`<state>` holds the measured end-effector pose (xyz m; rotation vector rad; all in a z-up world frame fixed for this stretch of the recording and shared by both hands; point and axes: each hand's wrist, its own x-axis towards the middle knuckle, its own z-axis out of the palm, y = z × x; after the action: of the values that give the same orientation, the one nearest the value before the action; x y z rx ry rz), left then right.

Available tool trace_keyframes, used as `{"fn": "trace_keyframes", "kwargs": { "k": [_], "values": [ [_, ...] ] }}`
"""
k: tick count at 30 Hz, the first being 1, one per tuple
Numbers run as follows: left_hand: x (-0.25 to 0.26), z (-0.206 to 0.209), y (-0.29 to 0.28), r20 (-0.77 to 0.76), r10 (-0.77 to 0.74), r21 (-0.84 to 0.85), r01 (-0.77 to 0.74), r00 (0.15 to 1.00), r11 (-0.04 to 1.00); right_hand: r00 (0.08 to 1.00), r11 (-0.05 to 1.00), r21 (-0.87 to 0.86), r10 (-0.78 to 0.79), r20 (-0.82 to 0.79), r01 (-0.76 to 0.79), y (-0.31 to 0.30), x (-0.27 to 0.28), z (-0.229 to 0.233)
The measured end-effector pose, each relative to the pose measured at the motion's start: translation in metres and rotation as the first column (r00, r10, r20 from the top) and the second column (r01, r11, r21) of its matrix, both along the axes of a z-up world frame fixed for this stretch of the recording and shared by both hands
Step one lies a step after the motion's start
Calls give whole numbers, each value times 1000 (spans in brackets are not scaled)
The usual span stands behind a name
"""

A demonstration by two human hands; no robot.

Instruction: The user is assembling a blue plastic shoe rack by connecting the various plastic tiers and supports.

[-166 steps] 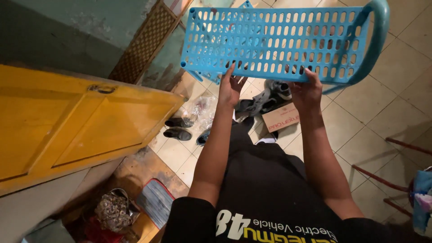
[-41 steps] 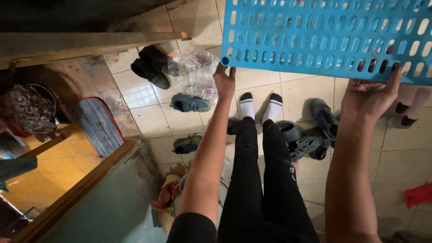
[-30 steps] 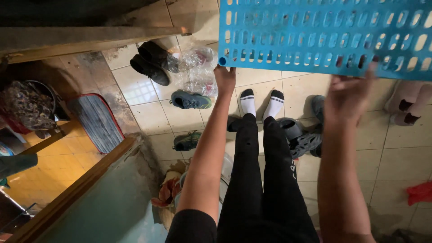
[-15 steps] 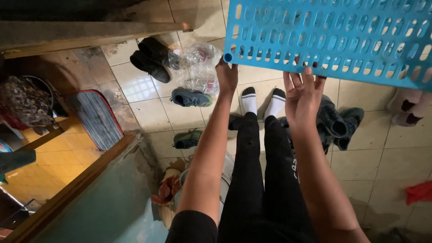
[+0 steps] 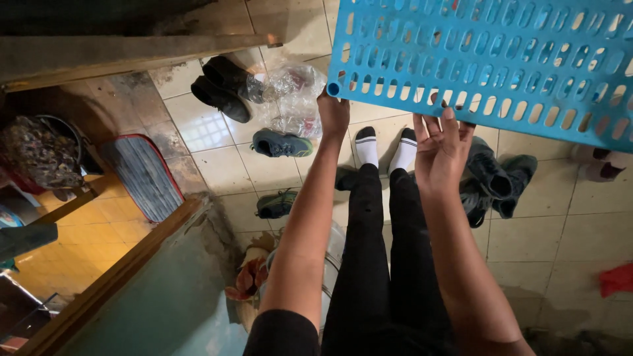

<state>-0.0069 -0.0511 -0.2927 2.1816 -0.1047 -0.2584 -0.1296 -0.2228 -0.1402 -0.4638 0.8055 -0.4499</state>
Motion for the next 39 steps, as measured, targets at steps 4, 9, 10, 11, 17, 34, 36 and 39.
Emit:
{"fn": "trace_keyframes", "kwargs": {
  "k": [4,9,10,11,17,34,36,39],
  "values": [
    [-4,0,1,54,27,1,-27,998,1000,1000,1000,24,-4,4,4,3,3,8],
    [-4,6,1,-137,112,-34,-117,984,992,1000,1000,24,-3,-30,4,4,2,10],
    [-4,4,2,-94,86,-34,-89,992,995,999,1000,20,-5,-36,6,4,1,9],
    [-5,3,3,-51,59,-32,-61,997,998,999,1000,16,-8,-41,9,3,1,8],
    [-2,6,4,84,-40,-7,41,996,999,1000,1000,-12,-8,-18,8,0,3,9],
    [0,-1,4,15,-6,47,5,1000,999,1000,1000,-11,-10,-18,10,0,6,-1],
    [0,-3,3,-18,0,58,1,1000,998,1000,1000,-15,-11,-21,11,-1,6,-4],
    [0,-6,3,-35,21,57,-19,999,998,1000,1000,-21,-6,0,6,-2,5,-8]
  ]
}}
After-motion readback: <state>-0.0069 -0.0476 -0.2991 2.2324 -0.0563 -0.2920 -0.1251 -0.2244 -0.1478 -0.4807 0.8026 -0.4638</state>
